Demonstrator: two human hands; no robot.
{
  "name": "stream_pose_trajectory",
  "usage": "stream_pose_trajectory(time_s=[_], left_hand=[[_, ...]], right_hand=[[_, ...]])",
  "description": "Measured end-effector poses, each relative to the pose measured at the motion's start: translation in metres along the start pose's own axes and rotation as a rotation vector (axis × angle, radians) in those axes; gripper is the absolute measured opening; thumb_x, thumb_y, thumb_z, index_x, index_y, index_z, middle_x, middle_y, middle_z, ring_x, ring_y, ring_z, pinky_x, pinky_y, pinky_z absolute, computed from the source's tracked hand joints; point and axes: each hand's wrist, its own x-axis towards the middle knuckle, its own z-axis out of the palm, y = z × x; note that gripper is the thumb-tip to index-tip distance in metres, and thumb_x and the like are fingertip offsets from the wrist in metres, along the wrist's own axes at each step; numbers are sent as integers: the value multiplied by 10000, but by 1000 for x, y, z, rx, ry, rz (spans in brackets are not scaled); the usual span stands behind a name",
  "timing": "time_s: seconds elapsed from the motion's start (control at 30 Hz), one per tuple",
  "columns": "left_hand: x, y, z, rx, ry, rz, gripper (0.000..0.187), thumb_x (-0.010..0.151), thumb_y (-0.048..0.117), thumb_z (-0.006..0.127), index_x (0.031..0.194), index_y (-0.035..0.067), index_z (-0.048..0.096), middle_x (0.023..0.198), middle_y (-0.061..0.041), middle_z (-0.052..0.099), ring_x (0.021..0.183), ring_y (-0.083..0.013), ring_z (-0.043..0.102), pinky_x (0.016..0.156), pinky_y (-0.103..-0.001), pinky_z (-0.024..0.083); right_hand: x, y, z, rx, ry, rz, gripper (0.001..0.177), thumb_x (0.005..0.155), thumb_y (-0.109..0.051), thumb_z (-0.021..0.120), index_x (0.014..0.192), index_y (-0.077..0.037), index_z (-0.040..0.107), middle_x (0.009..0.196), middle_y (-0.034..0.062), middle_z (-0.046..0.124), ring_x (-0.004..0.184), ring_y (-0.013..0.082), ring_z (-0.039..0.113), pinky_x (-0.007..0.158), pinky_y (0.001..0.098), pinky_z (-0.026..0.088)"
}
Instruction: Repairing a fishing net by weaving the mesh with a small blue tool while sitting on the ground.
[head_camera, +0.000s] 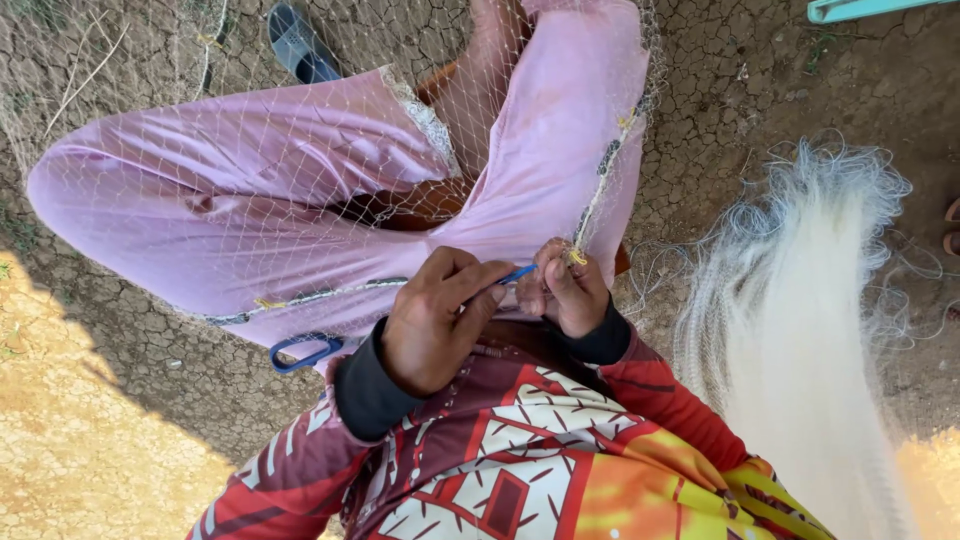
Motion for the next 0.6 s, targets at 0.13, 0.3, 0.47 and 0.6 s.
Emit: stream_pose_trajectory(time_s=[0.13,0.3,0.47,0.6], left_hand=[[2,-1,-1,14,9,48,263,956,110,689,1209,128,759,894,-111,631,693,-311,698,563,-373,577],[0,-2,-3,10,43,71,242,929,87,717,1164,122,766,881,-95,624,689,-283,697,556,-321,585],[1,3,-2,26,59,87,206,931,86,711,1125,120,769,874,-103,640,651,-291,680,543,-345,575],[3,1,0,34,76,126,191,928,80,712,1110,113,760,889,-99,644,669,-282,678,543,-356,567]], right_hand=[[2,2,4,33,23,-2,417,1080,-297,530,818,24,477,445,116,494,455,231,612,476,304,541],[2,5,3,33,21,5,401,1091,-261,498,813,27,488,432,134,501,443,251,627,468,334,567],[1,5,5,28,40,26,408,1095,-257,486,807,33,477,427,148,489,439,244,630,463,314,567],[5,3,7,3,40,14,415,1088,-256,495,803,45,492,432,154,507,443,239,643,471,314,573]])
